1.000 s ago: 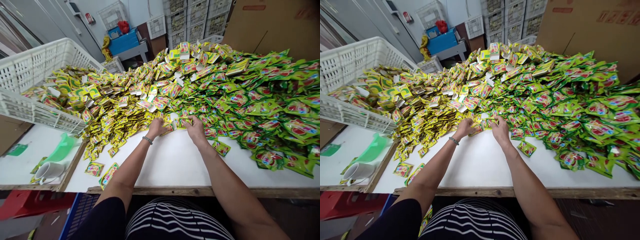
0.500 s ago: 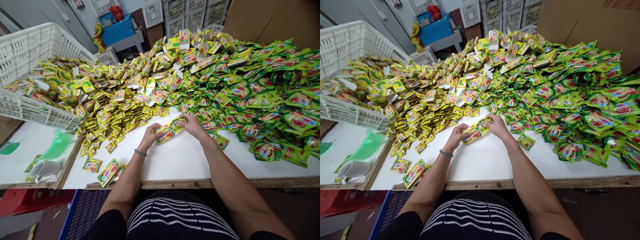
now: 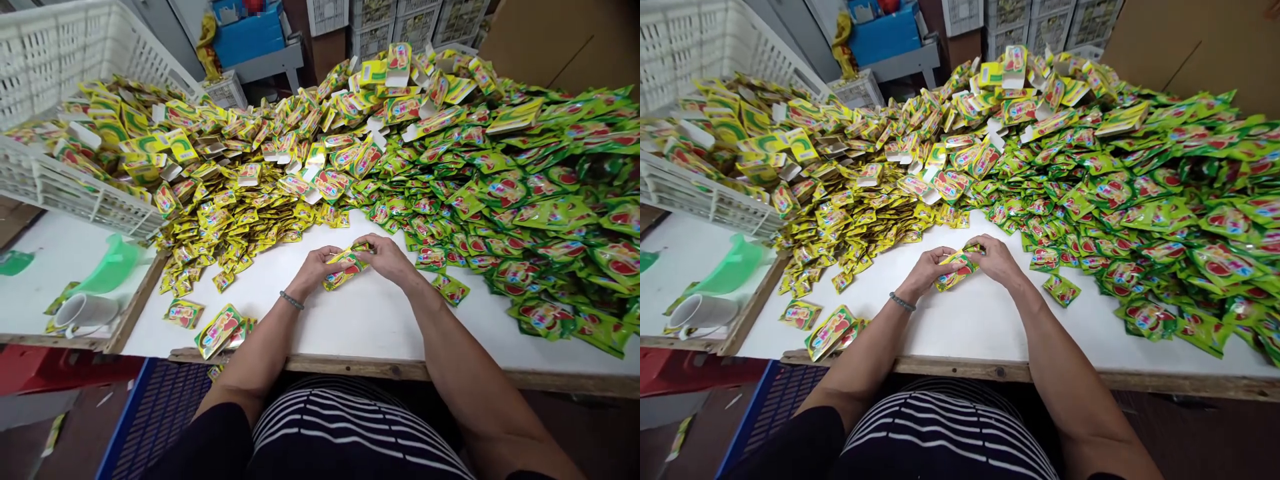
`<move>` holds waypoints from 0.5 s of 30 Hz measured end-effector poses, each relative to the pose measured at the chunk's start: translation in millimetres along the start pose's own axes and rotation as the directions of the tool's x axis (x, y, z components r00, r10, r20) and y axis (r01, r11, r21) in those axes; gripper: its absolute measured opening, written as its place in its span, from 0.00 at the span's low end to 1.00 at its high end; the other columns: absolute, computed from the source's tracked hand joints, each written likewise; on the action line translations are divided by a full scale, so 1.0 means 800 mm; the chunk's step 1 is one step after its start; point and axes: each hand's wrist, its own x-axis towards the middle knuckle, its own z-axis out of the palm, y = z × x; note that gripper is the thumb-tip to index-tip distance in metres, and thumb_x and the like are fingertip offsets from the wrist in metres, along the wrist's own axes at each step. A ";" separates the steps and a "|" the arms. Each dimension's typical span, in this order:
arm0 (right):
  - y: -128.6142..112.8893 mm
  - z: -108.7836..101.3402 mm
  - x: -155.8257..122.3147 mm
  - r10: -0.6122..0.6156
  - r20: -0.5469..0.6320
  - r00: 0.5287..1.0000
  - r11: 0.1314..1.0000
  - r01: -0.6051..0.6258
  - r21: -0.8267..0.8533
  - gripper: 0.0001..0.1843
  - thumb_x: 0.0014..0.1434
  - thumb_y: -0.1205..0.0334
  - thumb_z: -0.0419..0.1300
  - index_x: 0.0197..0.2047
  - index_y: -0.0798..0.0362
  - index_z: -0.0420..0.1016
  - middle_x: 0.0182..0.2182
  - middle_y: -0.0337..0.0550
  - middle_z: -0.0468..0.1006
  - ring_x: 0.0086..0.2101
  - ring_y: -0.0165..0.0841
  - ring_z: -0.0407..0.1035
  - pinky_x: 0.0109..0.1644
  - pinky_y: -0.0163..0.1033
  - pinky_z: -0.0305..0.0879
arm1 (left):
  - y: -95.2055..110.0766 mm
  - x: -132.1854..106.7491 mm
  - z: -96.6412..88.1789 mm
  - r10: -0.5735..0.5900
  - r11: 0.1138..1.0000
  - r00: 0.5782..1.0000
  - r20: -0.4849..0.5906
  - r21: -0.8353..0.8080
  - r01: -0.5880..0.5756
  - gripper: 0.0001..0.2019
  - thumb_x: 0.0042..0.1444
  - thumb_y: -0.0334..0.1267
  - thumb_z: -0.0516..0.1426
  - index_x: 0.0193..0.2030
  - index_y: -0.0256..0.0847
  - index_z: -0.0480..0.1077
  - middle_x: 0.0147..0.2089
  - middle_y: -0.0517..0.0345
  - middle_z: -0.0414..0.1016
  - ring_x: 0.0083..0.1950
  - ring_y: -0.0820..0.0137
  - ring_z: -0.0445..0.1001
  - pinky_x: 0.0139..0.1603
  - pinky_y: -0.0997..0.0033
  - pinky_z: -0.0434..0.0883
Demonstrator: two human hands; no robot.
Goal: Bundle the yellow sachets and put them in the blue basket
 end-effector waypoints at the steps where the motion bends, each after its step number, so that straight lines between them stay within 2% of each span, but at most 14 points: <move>1: 0.000 0.000 -0.001 0.006 -0.026 1.000 0.999 -0.004 0.052 0.17 0.47 0.50 0.63 0.38 0.51 0.76 0.33 0.41 0.76 0.34 0.34 0.68 0.39 0.41 0.65 | 0.001 0.000 0.001 0.008 1.000 1.000 -0.017 -0.024 -0.009 0.26 0.31 0.41 0.72 0.37 0.36 0.70 0.31 0.59 0.78 0.28 0.74 0.75 0.31 0.75 0.69; 4: -0.004 0.002 -0.004 0.018 -0.149 0.989 0.992 0.001 0.124 0.17 0.47 0.49 0.63 0.36 0.52 0.75 0.29 0.40 0.75 0.31 0.33 0.68 0.38 0.41 0.66 | 0.003 -0.001 0.002 0.047 0.994 0.996 -0.082 -0.097 -0.054 0.27 0.30 0.40 0.73 0.37 0.35 0.70 0.32 0.59 0.79 0.29 0.73 0.76 0.32 0.75 0.70; 7: -0.012 0.007 -0.009 -0.007 -0.153 0.988 1.000 0.009 0.012 0.12 0.49 0.51 0.62 0.30 0.51 0.75 0.26 0.41 0.76 0.29 0.34 0.69 0.38 0.41 0.65 | 0.004 0.000 0.004 0.050 0.991 0.995 -0.090 -0.123 -0.061 0.26 0.29 0.40 0.73 0.37 0.35 0.71 0.31 0.59 0.78 0.27 0.73 0.75 0.31 0.74 0.70; 9: -0.019 0.010 -0.012 -0.044 -0.152 0.987 0.998 0.037 -0.052 0.11 0.52 0.53 0.60 0.34 0.50 0.76 0.29 0.42 0.78 0.34 0.37 0.71 0.41 0.43 0.65 | 0.003 0.000 0.005 0.050 0.988 0.994 -0.100 -0.137 -0.063 0.26 0.29 0.40 0.73 0.36 0.34 0.71 0.31 0.58 0.79 0.27 0.73 0.75 0.31 0.74 0.69; 12: -0.028 0.017 -0.015 -0.089 -0.176 0.980 0.994 0.076 -0.075 0.15 0.56 0.53 0.57 0.45 0.50 0.73 0.35 0.45 0.79 0.44 0.40 0.71 0.47 0.45 0.65 | 0.004 0.001 0.007 0.055 0.982 0.990 -0.126 -0.171 -0.076 0.26 0.29 0.39 0.73 0.36 0.35 0.71 0.31 0.58 0.79 0.28 0.73 0.75 0.32 0.74 0.69; 15: -0.030 0.024 -0.015 -0.108 -0.169 0.980 0.993 0.099 -0.061 0.18 0.56 0.52 0.58 0.48 0.49 0.70 0.45 0.49 0.76 0.46 0.39 0.71 0.49 0.47 0.65 | 0.004 0.003 0.009 0.080 0.975 0.983 -0.164 -0.192 -0.111 0.26 0.30 0.40 0.73 0.37 0.35 0.69 0.30 0.60 0.78 0.28 0.74 0.74 0.33 0.74 0.69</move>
